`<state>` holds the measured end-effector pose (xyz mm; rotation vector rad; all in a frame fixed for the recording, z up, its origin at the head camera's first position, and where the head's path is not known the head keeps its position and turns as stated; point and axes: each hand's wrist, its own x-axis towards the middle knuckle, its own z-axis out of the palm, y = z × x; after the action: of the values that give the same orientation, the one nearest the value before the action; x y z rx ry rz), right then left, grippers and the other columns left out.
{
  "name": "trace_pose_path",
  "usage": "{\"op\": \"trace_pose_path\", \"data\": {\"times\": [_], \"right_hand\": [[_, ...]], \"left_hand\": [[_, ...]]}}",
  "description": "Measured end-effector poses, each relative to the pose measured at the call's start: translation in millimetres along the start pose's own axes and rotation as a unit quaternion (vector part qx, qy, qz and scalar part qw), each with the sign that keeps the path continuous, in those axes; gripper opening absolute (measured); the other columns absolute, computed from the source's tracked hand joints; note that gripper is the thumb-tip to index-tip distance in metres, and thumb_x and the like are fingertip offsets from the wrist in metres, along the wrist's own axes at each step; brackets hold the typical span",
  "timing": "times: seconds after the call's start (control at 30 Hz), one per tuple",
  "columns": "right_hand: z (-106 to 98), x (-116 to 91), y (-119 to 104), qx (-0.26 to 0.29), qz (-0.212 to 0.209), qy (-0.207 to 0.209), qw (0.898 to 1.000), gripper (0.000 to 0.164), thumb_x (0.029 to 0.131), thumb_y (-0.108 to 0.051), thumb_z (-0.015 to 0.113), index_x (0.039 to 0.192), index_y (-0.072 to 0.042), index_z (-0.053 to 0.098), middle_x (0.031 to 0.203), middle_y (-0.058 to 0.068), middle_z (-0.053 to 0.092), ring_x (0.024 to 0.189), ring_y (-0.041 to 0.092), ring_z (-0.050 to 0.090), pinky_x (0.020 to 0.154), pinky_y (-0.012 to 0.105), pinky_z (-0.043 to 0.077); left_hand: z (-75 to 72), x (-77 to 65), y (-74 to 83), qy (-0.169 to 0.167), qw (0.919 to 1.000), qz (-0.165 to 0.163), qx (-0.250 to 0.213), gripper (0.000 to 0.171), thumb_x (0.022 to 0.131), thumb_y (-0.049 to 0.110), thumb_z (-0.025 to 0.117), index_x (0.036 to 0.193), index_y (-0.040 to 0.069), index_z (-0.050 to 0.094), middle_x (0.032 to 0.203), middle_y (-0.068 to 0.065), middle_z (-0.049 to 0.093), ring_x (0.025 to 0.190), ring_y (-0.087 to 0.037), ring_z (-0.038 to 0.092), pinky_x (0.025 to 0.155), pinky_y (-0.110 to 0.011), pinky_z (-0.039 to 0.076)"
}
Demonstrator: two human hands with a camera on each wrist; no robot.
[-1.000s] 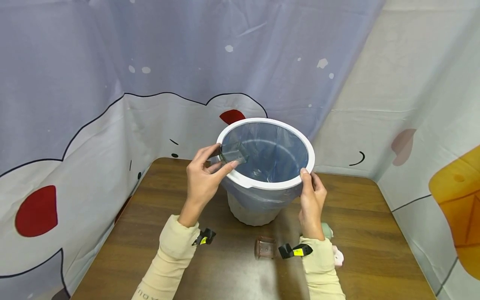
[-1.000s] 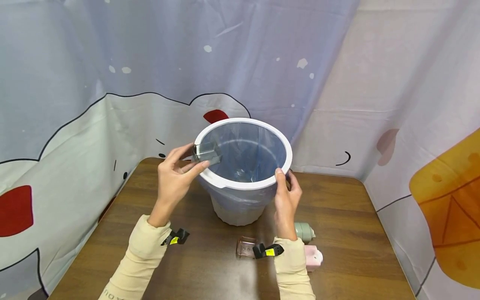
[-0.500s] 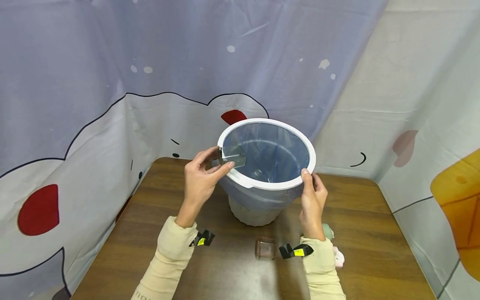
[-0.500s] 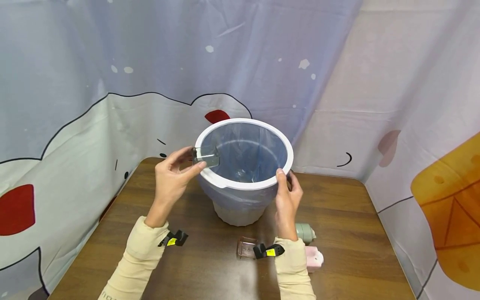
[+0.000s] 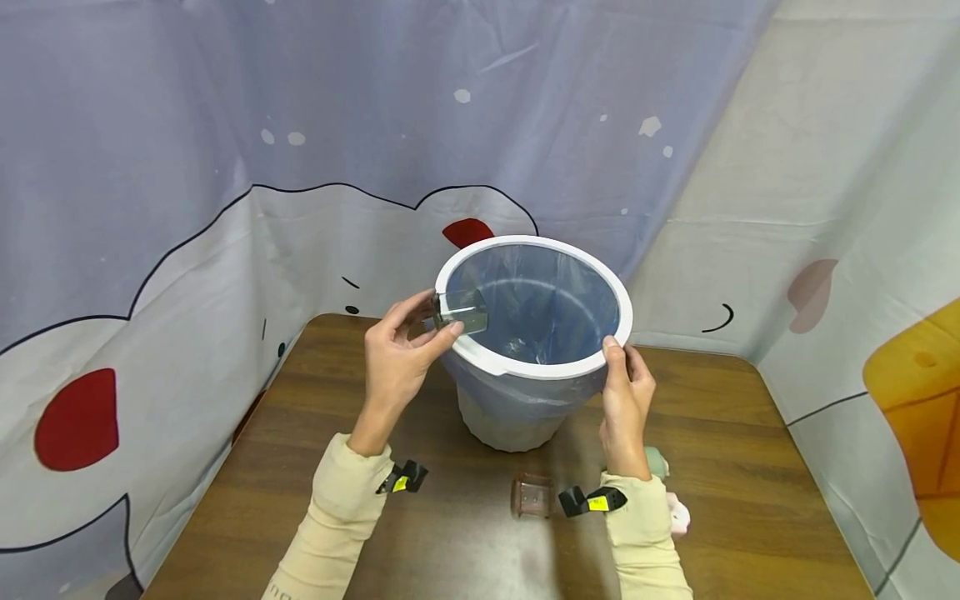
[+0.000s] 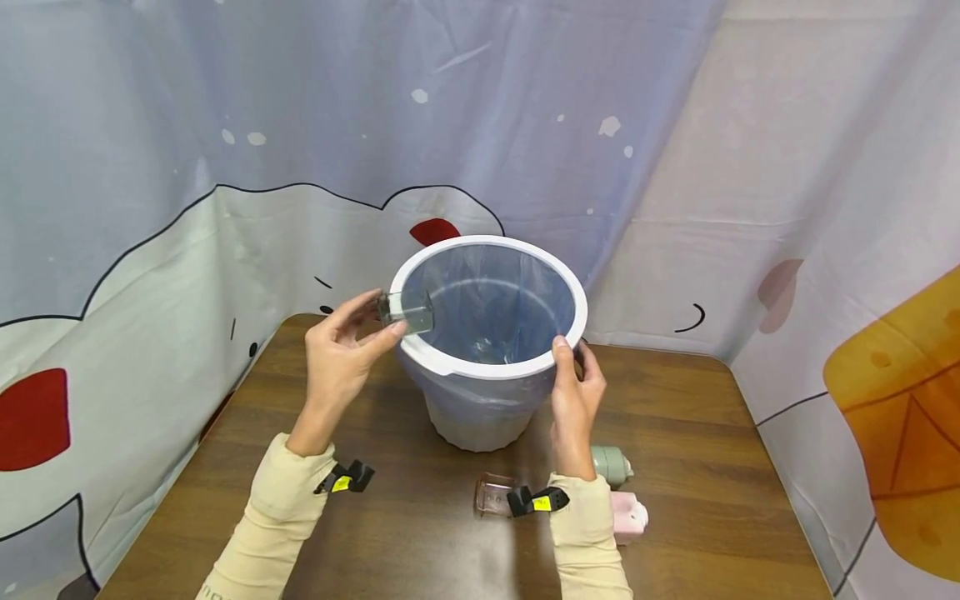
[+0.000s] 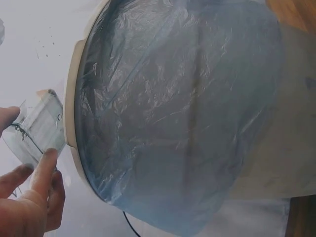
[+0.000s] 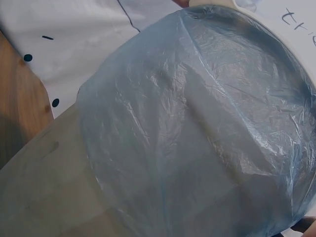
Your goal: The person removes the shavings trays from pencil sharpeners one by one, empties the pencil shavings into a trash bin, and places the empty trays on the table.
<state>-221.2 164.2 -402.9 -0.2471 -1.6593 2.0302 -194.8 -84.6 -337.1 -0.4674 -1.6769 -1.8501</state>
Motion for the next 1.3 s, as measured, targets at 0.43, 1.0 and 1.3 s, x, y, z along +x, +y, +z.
{"op": "trace_pose_path", "data": {"times": [0.43, 1.0, 1.3], "right_hand": [[0, 0, -1, 0.000, -0.002, -0.006, 1.000, 0.044, 0.074, -0.034, 0.061, 0.102, 0.000, 0.055, 0.094, 0.010, 0.053, 0.087, 0.016, 0.048, 0.079, 0.028, 0.037], [-1, 1, 1, -0.008, 0.008, 0.001, 1.000, 0.044, 0.074, -0.033, 0.061, 0.103, -0.001, 0.055, 0.093, 0.009, 0.052, 0.086, 0.016, 0.048, 0.079, 0.027, 0.037], [-1, 2, 3, -0.002, -0.011, -0.002, 1.000, 0.042, 0.074, -0.033, 0.062, 0.100, 0.000, 0.056, 0.092, 0.010, 0.053, 0.085, 0.017, 0.048, 0.078, 0.027, 0.037]], "left_hand": [[-0.4, -1.7, -0.6, -0.028, 0.9984, 0.013, -0.048, 0.046, 0.062, -0.009, 0.067, 0.104, -0.016, 0.048, 0.097, -0.029, 0.047, 0.087, -0.044, 0.046, 0.068, -0.044, 0.043], [-3.7, -6.9, 0.2, -0.058, 0.9951, 0.034, -0.073, 0.045, 0.061, -0.015, 0.064, 0.103, -0.018, 0.048, 0.097, -0.032, 0.045, 0.087, -0.045, 0.043, 0.068, -0.047, 0.043], [-8.3, -13.6, -2.5, -0.053, 0.9952, 0.027, -0.078, 0.045, 0.061, -0.016, 0.064, 0.103, -0.018, 0.047, 0.097, -0.032, 0.046, 0.087, -0.044, 0.044, 0.067, -0.041, 0.045]]}}
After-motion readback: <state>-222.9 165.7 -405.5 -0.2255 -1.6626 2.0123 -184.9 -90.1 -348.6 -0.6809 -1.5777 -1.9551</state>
